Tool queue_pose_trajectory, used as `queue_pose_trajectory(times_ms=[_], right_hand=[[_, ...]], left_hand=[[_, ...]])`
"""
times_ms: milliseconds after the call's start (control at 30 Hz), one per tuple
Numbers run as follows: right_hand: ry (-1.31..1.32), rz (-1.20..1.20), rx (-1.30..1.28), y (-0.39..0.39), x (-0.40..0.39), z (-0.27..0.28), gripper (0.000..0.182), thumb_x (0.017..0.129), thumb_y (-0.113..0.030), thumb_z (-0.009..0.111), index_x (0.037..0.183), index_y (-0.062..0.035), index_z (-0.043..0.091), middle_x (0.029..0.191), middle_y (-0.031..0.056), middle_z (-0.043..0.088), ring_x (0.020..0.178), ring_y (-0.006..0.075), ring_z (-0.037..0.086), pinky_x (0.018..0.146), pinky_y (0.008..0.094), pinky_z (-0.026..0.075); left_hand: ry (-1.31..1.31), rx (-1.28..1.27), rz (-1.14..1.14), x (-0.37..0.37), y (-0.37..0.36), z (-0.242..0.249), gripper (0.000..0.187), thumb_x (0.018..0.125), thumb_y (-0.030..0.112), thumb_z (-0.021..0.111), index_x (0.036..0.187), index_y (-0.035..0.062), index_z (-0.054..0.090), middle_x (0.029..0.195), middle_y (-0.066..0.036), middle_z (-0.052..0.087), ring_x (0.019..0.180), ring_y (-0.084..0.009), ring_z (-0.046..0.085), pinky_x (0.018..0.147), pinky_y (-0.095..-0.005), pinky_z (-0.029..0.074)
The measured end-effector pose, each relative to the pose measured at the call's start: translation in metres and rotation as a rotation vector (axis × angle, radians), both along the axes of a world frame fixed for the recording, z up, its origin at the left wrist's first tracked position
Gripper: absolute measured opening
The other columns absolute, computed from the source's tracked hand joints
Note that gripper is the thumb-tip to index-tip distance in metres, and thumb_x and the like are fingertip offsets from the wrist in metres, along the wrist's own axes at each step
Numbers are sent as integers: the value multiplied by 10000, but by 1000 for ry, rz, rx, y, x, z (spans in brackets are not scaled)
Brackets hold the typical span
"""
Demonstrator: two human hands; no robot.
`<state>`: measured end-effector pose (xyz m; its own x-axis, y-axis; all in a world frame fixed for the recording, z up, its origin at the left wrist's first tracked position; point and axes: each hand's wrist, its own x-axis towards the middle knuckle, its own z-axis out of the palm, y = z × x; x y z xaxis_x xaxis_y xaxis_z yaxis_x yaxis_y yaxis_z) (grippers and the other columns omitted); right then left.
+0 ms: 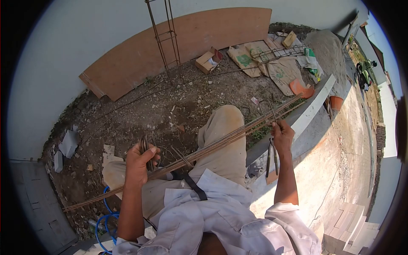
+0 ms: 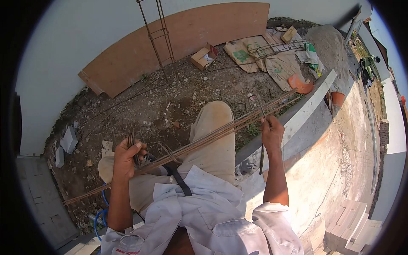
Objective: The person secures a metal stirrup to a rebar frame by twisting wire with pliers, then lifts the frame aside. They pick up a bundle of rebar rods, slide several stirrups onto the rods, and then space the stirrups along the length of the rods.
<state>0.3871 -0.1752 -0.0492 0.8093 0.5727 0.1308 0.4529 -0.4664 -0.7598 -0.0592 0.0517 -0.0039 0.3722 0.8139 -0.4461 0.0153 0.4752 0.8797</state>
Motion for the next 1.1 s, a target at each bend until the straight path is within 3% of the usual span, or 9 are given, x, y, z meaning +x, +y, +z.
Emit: queue_pose_trajectory(times_ms=[233,433,533,733,833,1000,1100], right_hand=[[73,167,7,16,-60,21,166,999,-108,677,894,19,664,672,70,646,597,115,615,560,304,499],[71,301,-52,27,-97,32,162,985,-86,681,878,32,658,658,90,654,610,127,657,569,309,518],[197,267,-8,33,-114,38,172,956,-79,714,853,25,623,692,153,622,589,211,644,564,372,481],[163,511,-41,42,-153,35,156,939,-67,706,855,18,606,759,208,606,684,408,618,635,442,490],[161,623,-46,52,-181,36,148,931,-65,704,862,14,600,793,231,606,745,465,602,668,484,493],[162,765,33,65,-232,9,146,933,-87,718,881,1,613,826,234,650,795,476,648,691,527,515],[160,735,28,66,-252,-11,151,924,-94,739,865,-5,632,802,220,653,749,447,654,663,486,514]], left_hand=[[29,6,-16,-5,1,5,128,924,87,760,987,23,669,929,-113,742,750,-149,692,601,-273,511],[50,12,-15,-8,-2,-2,177,906,114,778,1004,34,654,932,-131,746,753,-165,705,591,-281,511],[60,8,-34,-8,-4,-7,181,907,115,778,1008,29,655,939,-134,748,756,-167,706,590,-283,513],[81,1,-60,-1,-2,-10,159,929,105,756,1021,21,657,964,-145,753,773,-178,714,597,-291,528],[78,-5,-61,0,-1,-8,141,939,100,742,1022,20,661,976,-143,753,795,-183,718,607,-290,537],[28,-2,-11,-5,3,0,121,946,98,732,1026,26,676,981,-121,745,850,-192,720,646,-303,573],[-9,8,36,-11,5,6,120,947,101,729,1029,24,685,981,-115,737,870,-194,719,682,-319,600]])
